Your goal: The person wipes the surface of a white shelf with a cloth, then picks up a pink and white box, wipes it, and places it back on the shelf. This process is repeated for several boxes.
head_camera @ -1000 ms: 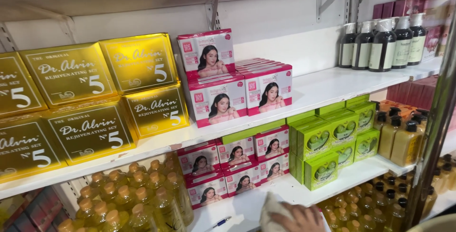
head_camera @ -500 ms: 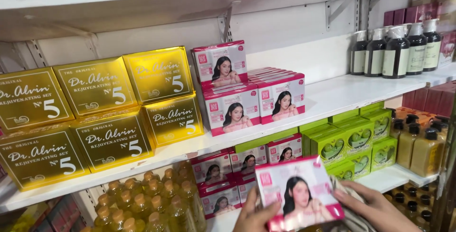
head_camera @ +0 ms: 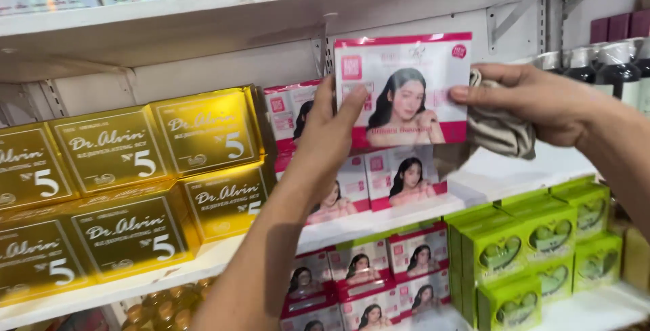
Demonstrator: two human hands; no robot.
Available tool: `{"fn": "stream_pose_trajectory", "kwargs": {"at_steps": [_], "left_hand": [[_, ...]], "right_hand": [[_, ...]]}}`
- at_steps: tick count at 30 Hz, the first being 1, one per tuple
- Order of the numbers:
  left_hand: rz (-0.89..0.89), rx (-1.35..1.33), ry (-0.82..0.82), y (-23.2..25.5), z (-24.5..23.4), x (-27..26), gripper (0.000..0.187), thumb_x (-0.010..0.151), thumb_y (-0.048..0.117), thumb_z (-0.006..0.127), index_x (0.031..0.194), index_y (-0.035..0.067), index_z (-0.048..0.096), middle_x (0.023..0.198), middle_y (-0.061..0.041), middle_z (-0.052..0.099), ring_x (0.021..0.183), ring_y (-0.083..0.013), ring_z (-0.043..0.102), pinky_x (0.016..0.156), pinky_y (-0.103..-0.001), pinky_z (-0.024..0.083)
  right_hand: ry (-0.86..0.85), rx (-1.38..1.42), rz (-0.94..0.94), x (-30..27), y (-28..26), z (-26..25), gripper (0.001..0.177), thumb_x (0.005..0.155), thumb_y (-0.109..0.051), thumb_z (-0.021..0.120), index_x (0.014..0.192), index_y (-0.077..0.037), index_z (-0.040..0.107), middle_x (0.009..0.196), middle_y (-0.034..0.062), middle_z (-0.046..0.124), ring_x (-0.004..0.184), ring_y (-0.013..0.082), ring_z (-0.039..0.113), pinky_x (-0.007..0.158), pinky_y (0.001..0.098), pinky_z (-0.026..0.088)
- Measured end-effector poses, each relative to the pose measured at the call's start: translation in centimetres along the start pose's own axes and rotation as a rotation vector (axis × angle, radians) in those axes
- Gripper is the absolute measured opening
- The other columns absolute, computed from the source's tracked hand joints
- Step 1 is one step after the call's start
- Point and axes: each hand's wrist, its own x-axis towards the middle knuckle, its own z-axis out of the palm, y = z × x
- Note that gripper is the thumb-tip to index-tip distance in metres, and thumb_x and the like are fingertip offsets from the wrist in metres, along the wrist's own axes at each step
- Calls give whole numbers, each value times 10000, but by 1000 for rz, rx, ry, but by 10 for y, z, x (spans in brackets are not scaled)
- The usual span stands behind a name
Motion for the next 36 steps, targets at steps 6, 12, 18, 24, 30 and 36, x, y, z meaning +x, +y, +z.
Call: {"fn": "stream_pose_trajectory", "kwargs": {"at_steps": [6,12,18,24,30,36], "left_hand": [[90,576,117,-12,25,76,583,909,330,673,1397,29,573,1238,-181,736,1095,-263,697,963,-369,523],[217,1024,275,-74,28,135,650,839,227,775,1371,-67,546,1245,-319,625,1151,-435,629,1006,-448,508],[343,1126,205,-90,38,145,634,835,84,694,1397,-117,478,1320,-335,551,1187,-470,589,1007,-469,487],[80,1376,-144,-103,41,155,471,856,-18,575,1326,-34,596,1304,-271,624,1240,-385,616,1069,-450,487],[-281,1584,-295,-127,50,172,440,911,13,538,1345,-28,592,1468,-247,486,1280,-365,599,1055,-437,516],[-524,1601,-289,-149,47,182,574,956,73,517,1507,-48,406,1646,-232,258,1501,-379,328,1172,-481,393]], "right_hand": [[-25,73,-194,89,-5,-46,477,833,-217,745,1294,-111,683,1091,71,763,890,155,751,725,350,641],[-54,102,-156,181,27,-65,531,833,-206,749,1346,-114,654,1061,98,749,833,195,737,657,366,635],[-148,192,-125,247,59,-50,479,842,-187,742,1293,-61,642,1024,118,740,783,202,751,621,364,653],[-223,218,-104,295,81,-18,396,875,-191,740,1235,-48,655,965,129,727,660,193,709,545,349,623],[-238,241,-90,330,91,7,383,889,-179,737,1227,-18,657,931,135,739,634,190,709,524,341,614],[-133,95,-92,334,93,14,456,864,-255,772,1236,-8,682,951,157,768,695,208,735,585,340,627]]}}
